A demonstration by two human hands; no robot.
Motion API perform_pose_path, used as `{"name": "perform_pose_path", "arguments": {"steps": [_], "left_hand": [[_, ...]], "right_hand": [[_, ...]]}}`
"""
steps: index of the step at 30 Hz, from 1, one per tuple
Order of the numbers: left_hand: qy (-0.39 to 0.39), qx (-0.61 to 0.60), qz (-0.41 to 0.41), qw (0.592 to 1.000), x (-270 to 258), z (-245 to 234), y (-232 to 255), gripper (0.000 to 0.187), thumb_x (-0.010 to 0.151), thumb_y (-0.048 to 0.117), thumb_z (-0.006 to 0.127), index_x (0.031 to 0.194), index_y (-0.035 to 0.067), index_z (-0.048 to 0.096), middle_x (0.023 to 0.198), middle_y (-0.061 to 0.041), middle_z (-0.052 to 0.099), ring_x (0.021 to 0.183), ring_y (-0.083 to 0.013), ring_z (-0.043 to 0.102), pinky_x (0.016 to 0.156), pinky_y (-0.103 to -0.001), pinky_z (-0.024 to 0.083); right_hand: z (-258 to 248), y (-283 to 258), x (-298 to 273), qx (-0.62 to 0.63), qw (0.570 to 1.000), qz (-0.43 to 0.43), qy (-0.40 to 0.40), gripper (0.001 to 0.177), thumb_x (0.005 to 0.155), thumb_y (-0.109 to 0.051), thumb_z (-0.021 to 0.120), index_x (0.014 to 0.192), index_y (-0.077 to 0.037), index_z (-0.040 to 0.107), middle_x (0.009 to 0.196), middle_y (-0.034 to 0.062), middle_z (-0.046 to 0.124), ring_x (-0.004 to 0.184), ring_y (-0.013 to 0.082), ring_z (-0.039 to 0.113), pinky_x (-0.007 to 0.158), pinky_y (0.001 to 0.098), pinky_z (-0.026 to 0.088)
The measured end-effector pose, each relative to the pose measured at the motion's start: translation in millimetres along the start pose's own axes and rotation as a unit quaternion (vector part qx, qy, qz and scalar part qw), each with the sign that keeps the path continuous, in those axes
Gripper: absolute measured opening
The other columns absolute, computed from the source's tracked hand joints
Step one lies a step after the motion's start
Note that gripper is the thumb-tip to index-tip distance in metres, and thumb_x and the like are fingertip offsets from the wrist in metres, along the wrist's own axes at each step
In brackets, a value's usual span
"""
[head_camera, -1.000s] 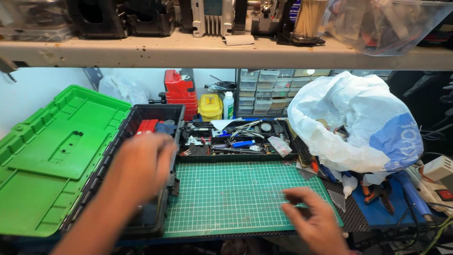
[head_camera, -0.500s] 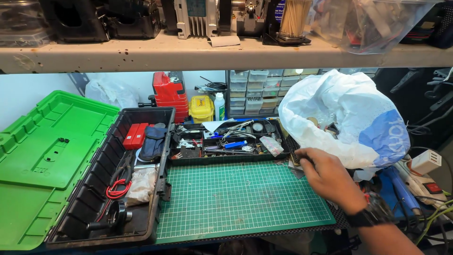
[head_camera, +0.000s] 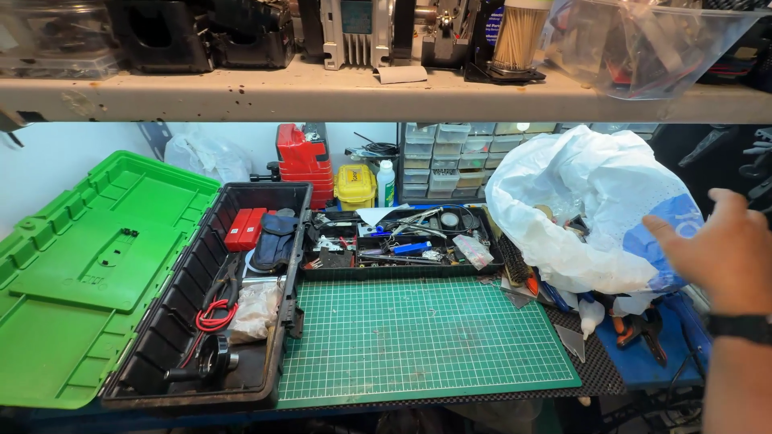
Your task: The person is repairing or assembling electronic components on a workbench using various tools.
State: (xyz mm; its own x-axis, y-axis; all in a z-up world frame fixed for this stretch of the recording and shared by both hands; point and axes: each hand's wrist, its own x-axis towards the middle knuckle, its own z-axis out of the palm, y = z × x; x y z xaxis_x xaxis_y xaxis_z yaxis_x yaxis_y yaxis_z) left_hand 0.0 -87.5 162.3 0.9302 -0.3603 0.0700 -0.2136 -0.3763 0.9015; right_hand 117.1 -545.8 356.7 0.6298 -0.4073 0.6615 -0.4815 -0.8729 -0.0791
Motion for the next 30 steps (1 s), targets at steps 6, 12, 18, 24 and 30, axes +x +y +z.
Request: {"name": "perform_pose_path", "arguments": {"steps": [6,12,18,24,30], "left_hand": [[-0.039,-0.111,-0.05,0.992,135,5,172,0.056,0.091,0.05,0.066,0.073,-0.003,0.071,0.063,-0.012,0.068,0.057,-0.0239,0.069,0.056,-0.04,0.056],[-0.018,-0.097,-0.156,0.983,219,31,230,0.073,0.089,0.066,0.063,0.081,-0.006,0.072,0.063,-0.013,0.071,0.051,-0.0232,0.069,0.05,-0.036,0.057],[-0.018,-0.107,-0.189,0.976,269,77,198,0.044,0.084,0.037,0.067,0.082,-0.006,0.075,0.065,-0.014,0.073,0.053,-0.0227,0.071,0.049,-0.039,0.058],[0.015,-0.168,-0.184,0.968,249,66,217,0.023,0.088,0.019,0.062,0.094,-0.001,0.071,0.075,-0.015,0.073,0.055,-0.0267,0.072,0.049,-0.038,0.056],[0.023,-0.401,-0.104,0.91,232,54,228,0.021,0.092,0.016,0.061,0.104,-0.001,0.065,0.094,-0.01,0.067,0.076,-0.0219,0.069,0.056,-0.04,0.065]], "right_hand": [[87,52,68,-0.03,0.996,0.001,-0.084,0.089,0.08,-0.058,0.086,0.135,0.008,0.066,0.101,0.0297,0.076,0.084,0.0403,0.076,0.073,0.0476,0.061],[57,23,65,-0.035,0.991,0.013,-0.128,0.062,0.088,-0.053,0.081,0.122,-0.002,0.077,0.094,0.0225,0.079,0.081,0.0389,0.077,0.072,0.0491,0.063],[60,31,52,0.04,0.995,-0.069,-0.052,0.042,0.092,-0.037,0.075,0.119,-0.004,0.078,0.093,0.0212,0.076,0.085,0.039,0.074,0.079,0.0478,0.06],[10,16,36,0.299,0.949,0.005,-0.099,0.025,0.105,-0.016,0.066,0.117,0.004,0.073,0.094,0.0217,0.074,0.08,0.0325,0.07,0.072,0.0448,0.055],[15,44,49,0.524,0.833,0.07,-0.162,0.025,0.108,-0.007,0.057,0.128,0.007,0.063,0.108,0.0192,0.07,0.087,0.0272,0.069,0.078,0.0418,0.058]]}}
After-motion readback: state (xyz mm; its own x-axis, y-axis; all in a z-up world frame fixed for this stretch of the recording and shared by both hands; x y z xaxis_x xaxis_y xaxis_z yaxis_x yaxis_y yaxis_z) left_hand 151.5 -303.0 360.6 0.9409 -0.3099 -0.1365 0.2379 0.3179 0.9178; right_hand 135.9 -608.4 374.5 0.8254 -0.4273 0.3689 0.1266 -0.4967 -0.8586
